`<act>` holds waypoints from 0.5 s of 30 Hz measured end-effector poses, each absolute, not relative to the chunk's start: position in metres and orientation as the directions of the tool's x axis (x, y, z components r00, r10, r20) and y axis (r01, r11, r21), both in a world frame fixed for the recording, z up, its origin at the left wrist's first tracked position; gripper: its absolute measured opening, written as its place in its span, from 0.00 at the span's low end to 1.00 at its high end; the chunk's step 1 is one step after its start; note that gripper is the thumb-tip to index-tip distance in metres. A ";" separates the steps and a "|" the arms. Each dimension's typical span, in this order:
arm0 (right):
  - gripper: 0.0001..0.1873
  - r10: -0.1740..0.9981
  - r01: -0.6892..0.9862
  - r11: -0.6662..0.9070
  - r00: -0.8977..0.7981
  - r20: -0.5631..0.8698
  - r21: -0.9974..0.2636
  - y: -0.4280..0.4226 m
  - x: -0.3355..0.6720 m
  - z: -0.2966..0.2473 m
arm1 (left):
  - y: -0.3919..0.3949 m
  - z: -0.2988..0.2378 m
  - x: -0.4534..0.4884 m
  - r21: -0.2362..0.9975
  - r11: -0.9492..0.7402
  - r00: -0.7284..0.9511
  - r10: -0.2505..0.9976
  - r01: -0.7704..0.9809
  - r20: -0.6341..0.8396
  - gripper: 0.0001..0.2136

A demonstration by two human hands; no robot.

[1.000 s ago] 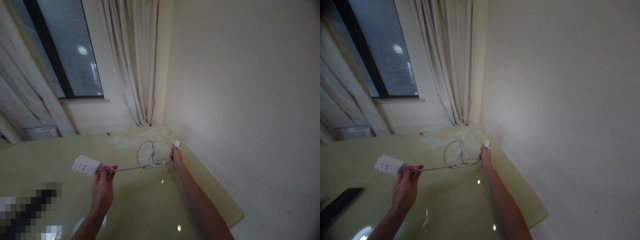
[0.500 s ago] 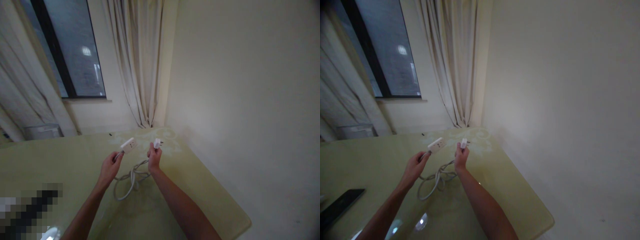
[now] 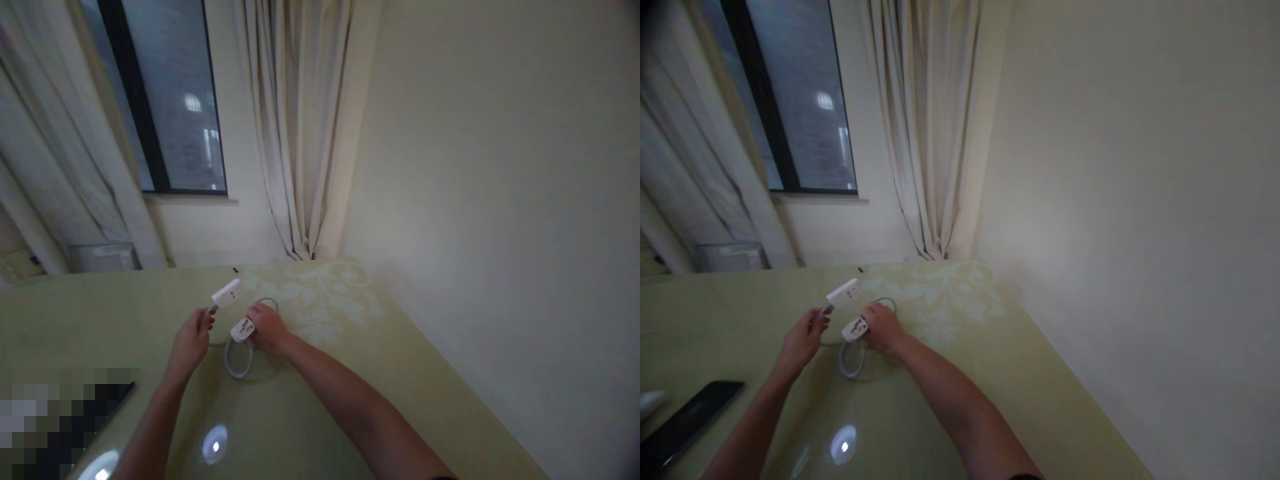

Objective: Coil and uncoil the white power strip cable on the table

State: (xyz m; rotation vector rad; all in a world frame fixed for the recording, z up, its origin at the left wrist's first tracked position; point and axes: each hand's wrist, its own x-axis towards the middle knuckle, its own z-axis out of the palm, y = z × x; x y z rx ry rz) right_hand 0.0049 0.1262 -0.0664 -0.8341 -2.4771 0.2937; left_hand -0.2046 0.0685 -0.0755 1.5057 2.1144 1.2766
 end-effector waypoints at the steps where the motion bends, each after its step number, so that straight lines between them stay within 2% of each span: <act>1: 0.06 0.639 0.527 0.769 -0.665 0.387 -0.362 0.123 0.007 -0.074 | 0.068 -0.080 -0.207 0.743 0.106 -0.436 0.860 0.660 0.264 0.17; 2: 0.06 0.659 0.544 0.751 -0.645 0.386 -0.373 0.119 0.011 -0.081 | 0.067 -0.085 -0.208 0.721 0.128 -0.438 0.861 0.681 0.260 0.18; 4: 0.13 0.681 0.564 0.732 -0.626 0.380 -0.383 0.107 0.017 -0.093 | 0.066 -0.091 -0.208 0.677 0.162 -0.438 0.861 0.718 0.259 0.22; 6: 0.21 0.676 0.545 0.736 -0.627 0.387 -0.401 0.095 0.022 -0.105 | 0.066 -0.096 -0.206 0.639 0.187 -0.435 0.863 0.746 0.256 0.27; 9: 0.28 0.650 0.503 0.754 -0.659 0.377 -0.422 0.083 0.017 -0.115 | 0.067 -0.099 -0.205 0.603 0.220 -0.445 0.859 0.767 0.252 0.31; 13: 0.33 0.651 0.544 0.751 -0.704 0.283 -0.374 0.083 -0.015 -0.111 | 0.066 -0.096 -0.220 0.601 0.261 -0.481 0.843 0.756 0.240 0.29; 15: 0.39 0.651 0.558 0.752 -0.713 0.260 -0.350 0.081 -0.032 -0.105 | 0.062 -0.090 -0.231 0.619 0.239 -0.472 0.848 0.748 0.242 0.27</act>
